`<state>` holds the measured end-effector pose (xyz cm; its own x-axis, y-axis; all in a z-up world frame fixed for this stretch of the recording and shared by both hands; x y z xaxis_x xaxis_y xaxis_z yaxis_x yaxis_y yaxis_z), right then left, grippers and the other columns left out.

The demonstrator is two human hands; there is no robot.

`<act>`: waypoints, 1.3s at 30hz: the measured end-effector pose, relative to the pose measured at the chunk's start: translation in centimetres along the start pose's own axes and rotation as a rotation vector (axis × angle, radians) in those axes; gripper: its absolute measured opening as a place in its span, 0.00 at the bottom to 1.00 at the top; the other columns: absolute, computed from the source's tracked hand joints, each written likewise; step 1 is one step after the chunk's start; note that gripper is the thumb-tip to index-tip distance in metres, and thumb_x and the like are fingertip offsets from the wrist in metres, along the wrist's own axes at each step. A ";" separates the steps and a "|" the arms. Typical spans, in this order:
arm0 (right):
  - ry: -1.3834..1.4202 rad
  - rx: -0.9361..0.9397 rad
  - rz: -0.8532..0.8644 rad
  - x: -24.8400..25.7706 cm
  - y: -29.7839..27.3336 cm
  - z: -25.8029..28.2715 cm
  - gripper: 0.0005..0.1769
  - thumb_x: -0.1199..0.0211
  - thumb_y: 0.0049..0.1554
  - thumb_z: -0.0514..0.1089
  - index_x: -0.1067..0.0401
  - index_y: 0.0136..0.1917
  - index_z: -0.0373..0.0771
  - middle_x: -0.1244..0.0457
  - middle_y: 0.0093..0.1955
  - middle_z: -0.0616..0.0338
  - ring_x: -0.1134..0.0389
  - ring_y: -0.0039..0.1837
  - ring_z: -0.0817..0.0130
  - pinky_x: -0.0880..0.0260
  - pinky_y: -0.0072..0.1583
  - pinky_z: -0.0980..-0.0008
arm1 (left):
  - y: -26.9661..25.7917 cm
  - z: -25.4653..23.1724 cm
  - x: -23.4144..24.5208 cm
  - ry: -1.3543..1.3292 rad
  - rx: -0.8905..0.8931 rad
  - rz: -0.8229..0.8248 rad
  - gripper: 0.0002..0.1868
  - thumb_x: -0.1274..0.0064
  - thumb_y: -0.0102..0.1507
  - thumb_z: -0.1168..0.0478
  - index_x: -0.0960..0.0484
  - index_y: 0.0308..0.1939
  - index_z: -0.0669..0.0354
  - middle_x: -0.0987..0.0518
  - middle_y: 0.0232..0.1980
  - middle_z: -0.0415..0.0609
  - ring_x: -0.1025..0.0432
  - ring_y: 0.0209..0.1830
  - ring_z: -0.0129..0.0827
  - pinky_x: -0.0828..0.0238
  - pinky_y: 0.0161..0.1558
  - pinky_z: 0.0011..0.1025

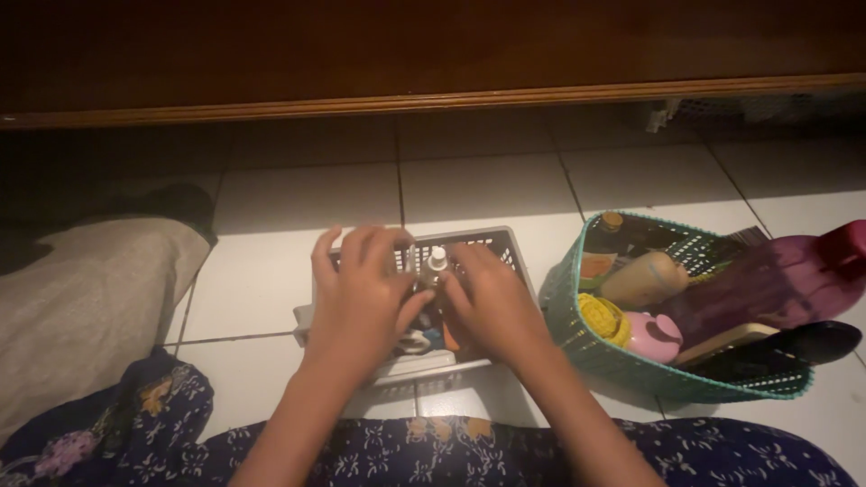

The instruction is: Organizing various toiletries and personal items between two storage baskets on the floor.

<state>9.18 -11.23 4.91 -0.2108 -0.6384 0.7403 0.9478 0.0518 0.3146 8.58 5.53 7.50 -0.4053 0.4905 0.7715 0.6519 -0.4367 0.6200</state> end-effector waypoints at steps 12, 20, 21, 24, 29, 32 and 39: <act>-0.254 0.149 -0.247 0.6 -1.5 0.6 0.16 0.37 0.48 0.39 0.29 0.50 0.33 0.35 0.49 0.45 0.33 0.53 0.44 0.32 0.56 0.50 | -3.1 0.1 -0.2 -0.085 0.219 -0.021 0.35 0.29 0.45 0.41 0.17 0.52 0.50 0.35 0.67 0.52 0.44 0.69 0.52 0.56 0.70 0.59; -0.160 0.118 -0.310 1.2 -2.6 1.3 0.12 0.38 0.53 0.39 0.27 0.51 0.36 0.35 0.49 0.47 0.32 0.50 0.46 0.32 0.52 0.51 | -3.4 0.4 0.0 -0.118 0.263 -0.036 0.33 0.30 0.49 0.41 0.19 0.53 0.50 0.33 0.67 0.49 0.42 0.70 0.50 0.48 0.68 0.56; -0.156 0.179 -0.374 1.6 -2.7 1.8 0.13 0.38 0.52 0.38 0.27 0.52 0.35 0.36 0.49 0.46 0.33 0.49 0.45 0.32 0.51 0.51 | -3.4 0.5 0.0 -0.141 0.276 -0.040 0.32 0.31 0.49 0.42 0.19 0.53 0.50 0.32 0.67 0.48 0.41 0.70 0.50 0.45 0.67 0.54; -0.081 0.182 -0.461 2.0 -3.2 1.4 0.08 0.40 0.57 0.37 0.28 0.51 0.36 0.35 0.49 0.50 0.31 0.52 0.50 0.32 0.54 0.54 | -3.0 0.7 0.0 -0.171 0.287 -0.016 0.34 0.31 0.48 0.40 0.19 0.53 0.50 0.31 0.66 0.48 0.40 0.68 0.50 0.42 0.63 0.54; 0.131 -0.077 -0.671 2.5 -3.9 0.1 0.05 0.41 0.61 0.36 0.26 0.50 0.36 0.33 0.49 0.55 0.31 0.48 0.63 0.31 0.50 0.64 | -3.1 0.5 0.3 -0.195 0.288 -0.023 0.32 0.33 0.50 0.40 0.19 0.53 0.52 0.31 0.65 0.49 0.38 0.67 0.49 0.40 0.63 0.53; 0.230 -0.119 -0.867 4.4 -4.0 1.5 0.06 0.43 0.64 0.35 0.27 0.53 0.35 0.33 0.51 0.56 0.32 0.52 0.67 0.31 0.53 0.68 | -3.1 0.5 0.5 -0.263 0.288 -0.068 0.28 0.35 0.54 0.44 0.19 0.53 0.53 0.29 0.65 0.49 0.37 0.67 0.48 0.38 0.64 0.50; 0.610 -0.125 -1.157 9.8 -3.1 11.1 0.05 0.48 0.65 0.36 0.31 0.49 0.38 0.36 0.44 0.62 0.40 0.42 0.79 0.41 0.43 0.79 | -3.5 1.1 1.0 -0.461 0.306 -0.132 0.22 0.40 0.57 0.54 0.18 0.53 0.57 0.27 0.66 0.50 0.34 0.68 0.48 0.37 0.67 0.45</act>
<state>1.50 -9.14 17.79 -0.8013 -0.5090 -0.3144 0.3156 -0.8061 0.5006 6.61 8.37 6.00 -0.2187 0.8347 0.5054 0.7987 -0.1444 0.5841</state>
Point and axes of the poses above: each hand's wrist, its own y-axis towards the middle knuckle, its own x-axis out of the back of the hand, z = x × y, the point moved 3 cm from there along y, towards the middle knuckle
